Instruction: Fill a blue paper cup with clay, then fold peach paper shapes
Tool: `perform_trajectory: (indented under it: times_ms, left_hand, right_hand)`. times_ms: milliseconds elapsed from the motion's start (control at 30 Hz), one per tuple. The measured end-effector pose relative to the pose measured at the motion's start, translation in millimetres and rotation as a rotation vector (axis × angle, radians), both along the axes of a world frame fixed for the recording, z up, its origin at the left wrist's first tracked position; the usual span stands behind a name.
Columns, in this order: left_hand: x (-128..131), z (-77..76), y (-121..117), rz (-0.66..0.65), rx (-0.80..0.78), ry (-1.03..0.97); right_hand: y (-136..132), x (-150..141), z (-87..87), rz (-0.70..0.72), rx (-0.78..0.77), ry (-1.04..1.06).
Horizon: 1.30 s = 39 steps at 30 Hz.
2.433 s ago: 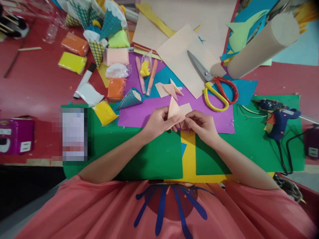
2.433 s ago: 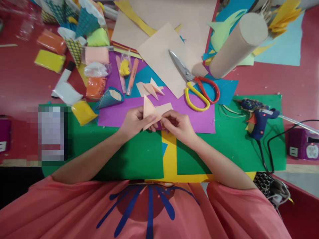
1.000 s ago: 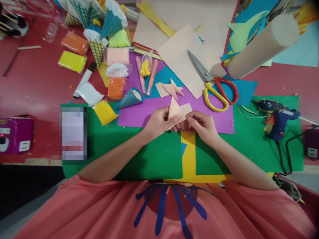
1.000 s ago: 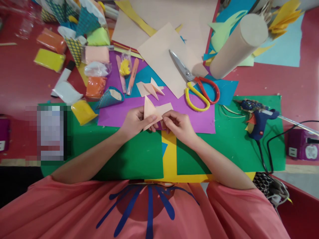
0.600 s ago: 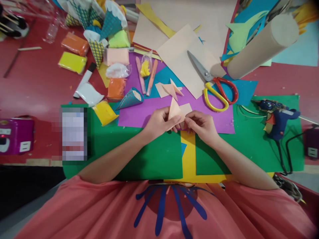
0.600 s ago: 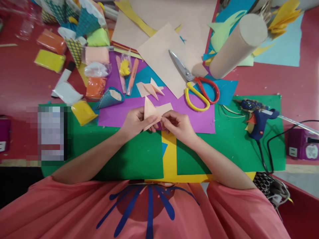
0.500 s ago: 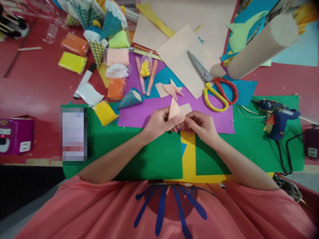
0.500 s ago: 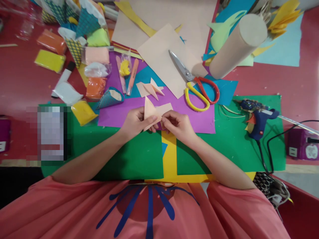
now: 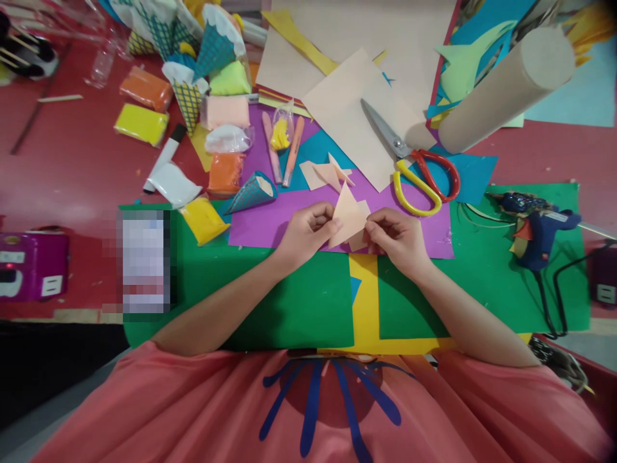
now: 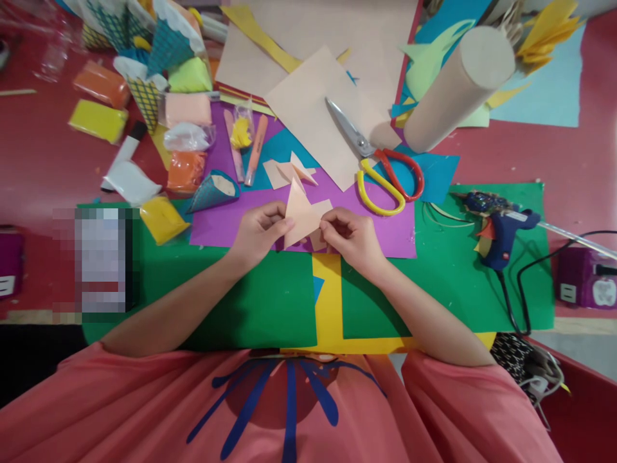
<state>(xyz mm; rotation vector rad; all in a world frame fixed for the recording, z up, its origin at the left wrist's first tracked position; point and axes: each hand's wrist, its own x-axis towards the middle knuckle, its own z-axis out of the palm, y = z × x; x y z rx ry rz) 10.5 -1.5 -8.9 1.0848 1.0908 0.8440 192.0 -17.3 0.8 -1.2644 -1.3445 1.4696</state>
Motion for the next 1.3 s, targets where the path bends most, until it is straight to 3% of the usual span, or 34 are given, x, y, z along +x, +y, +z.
perform_trajectory:
  times_ms: [600, 1300]
  left_hand:
    - [-2.7, -3.4, 2.8, 0.1, 0.238, 0.047]
    - [-4.5, -4.7, 4.8, 0.183, 0.231, 0.117]
  right_hand:
    - [2.6, 1.2, -3.3, 0.01, 0.036, 0.003]
    - [2.6, 1.9, -3.1, 0.071, 0.022, -0.05]
